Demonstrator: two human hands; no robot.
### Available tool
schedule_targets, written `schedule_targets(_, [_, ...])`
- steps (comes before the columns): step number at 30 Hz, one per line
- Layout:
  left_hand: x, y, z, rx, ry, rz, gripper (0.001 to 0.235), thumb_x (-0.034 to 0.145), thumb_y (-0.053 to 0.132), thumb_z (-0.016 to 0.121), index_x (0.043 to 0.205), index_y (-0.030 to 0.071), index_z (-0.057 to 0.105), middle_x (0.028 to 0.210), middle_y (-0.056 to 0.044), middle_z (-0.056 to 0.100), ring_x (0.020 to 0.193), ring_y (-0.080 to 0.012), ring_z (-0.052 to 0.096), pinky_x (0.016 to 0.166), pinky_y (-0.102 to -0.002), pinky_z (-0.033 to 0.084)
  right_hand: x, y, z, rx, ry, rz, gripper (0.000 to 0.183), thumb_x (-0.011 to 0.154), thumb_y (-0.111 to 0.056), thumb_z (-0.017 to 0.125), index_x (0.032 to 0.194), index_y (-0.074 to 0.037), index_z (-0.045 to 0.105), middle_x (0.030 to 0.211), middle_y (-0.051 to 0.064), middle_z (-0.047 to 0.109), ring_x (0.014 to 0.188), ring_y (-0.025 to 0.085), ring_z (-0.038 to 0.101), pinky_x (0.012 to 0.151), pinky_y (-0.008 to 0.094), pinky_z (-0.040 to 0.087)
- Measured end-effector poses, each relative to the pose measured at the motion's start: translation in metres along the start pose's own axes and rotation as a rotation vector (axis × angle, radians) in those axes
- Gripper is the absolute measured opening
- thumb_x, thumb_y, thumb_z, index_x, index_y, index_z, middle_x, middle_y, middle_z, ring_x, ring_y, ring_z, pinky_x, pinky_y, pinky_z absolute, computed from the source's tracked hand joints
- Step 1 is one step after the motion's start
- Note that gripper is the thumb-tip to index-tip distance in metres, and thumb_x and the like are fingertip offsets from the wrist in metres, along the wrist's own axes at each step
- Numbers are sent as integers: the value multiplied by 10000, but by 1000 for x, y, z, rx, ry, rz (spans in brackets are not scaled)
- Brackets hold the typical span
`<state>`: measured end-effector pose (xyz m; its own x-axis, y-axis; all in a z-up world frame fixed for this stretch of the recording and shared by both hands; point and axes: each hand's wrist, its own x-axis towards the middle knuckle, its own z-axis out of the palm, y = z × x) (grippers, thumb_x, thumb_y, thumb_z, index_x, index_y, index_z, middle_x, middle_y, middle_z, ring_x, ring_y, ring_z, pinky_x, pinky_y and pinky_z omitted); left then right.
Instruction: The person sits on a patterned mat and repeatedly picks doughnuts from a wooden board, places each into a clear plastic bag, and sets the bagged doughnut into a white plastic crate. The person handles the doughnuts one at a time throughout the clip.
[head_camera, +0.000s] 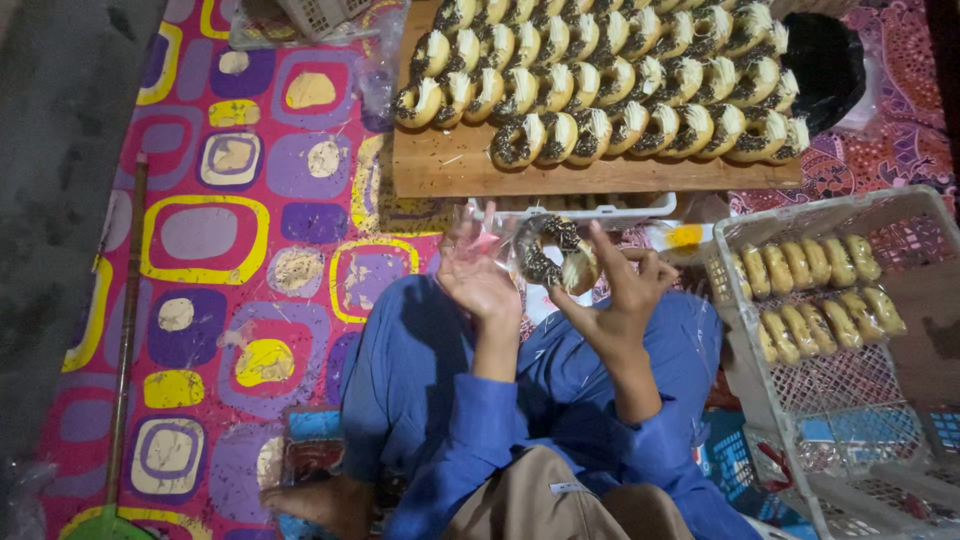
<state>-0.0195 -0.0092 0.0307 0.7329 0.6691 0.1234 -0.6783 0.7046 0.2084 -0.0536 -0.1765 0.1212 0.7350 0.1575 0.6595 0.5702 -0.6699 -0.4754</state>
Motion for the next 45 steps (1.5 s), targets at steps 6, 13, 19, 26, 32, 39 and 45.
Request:
schedule_targets(6, [-1, 13, 11, -19, 114, 7, 313, 1000, 358, 547, 1164, 100, 612, 1444, -174, 577, 1444, -477, 441, 1114, -727, 428, -2, 2, 0, -42, 41, 21, 917, 630, -393, 945, 1445, -131, 619, 1064, 7, 697, 997, 238, 518, 967, 419, 305])
schedule_targets(13, [-3, 13, 17, 61, 70, 18, 333, 1000, 353, 559, 1192, 82, 582, 1510, -167, 524, 1432, -525, 430, 1078, -740, 445, -1, 5, 3, 18, -15, 3, 954, 611, -337, 956, 1470, -134, 595, 1106, -1, 726, 974, 209, 501, 971, 408, 313])
schedule_targets(19, [-9, 22, 47, 145, 62, -45, 512, 996, 370, 556, 1423, 88, 527, 1588, -130, 452, 1479, -506, 391, 1135, -660, 440, -13, 5, 23, 192, -51, 128, 996, 594, -291, 948, 1495, -108, 565, 1052, 41, 690, 968, 215, 507, 970, 387, 344])
schedule_targets(26, [-42, 11, 68, 128, -54, -258, 749, 972, 351, 602, 1623, 150, 290, 1670, -145, 373, 1501, -357, 396, 1223, -483, 378, -14, -2, 46, 335, 25, 159, 1058, 616, -326, 947, 1544, -96, 494, 1070, 60, 632, 964, 214, 532, 926, 368, 437])
schedule_targets(32, [-40, 7, 46, -66, -81, -468, 767, 1003, 361, 598, 1600, -30, 317, 1617, -260, 387, 1498, -393, 362, 1255, -469, 292, -3, -4, 45, 46, -77, 113, 1150, 519, -296, 964, 1517, -88, 431, 1052, 118, 691, 907, 290, 563, 836, 448, 427])
schedule_targets(39, [-31, 1, 2, 161, -68, -366, 623, 1003, 225, 519, 1559, 24, 324, 1496, -328, 439, 1379, -474, 468, 1184, -522, 422, -3, 23, 54, 404, -322, 42, 1225, 727, -188, 902, 1664, -68, 122, 1309, 214, 664, 1187, 366, 662, 979, 442, 535])
schedule_targets(45, [-24, -22, -54, -193, 0, -563, 646, 1007, 221, 504, 1571, -55, 352, 1573, -248, 470, 1365, -291, 587, 1050, -384, 500, -20, 25, 70, 696, -305, 249, 920, 906, -97, 753, 1658, -68, 224, 1331, 170, 697, 1095, 217, 719, 958, 342, 578])
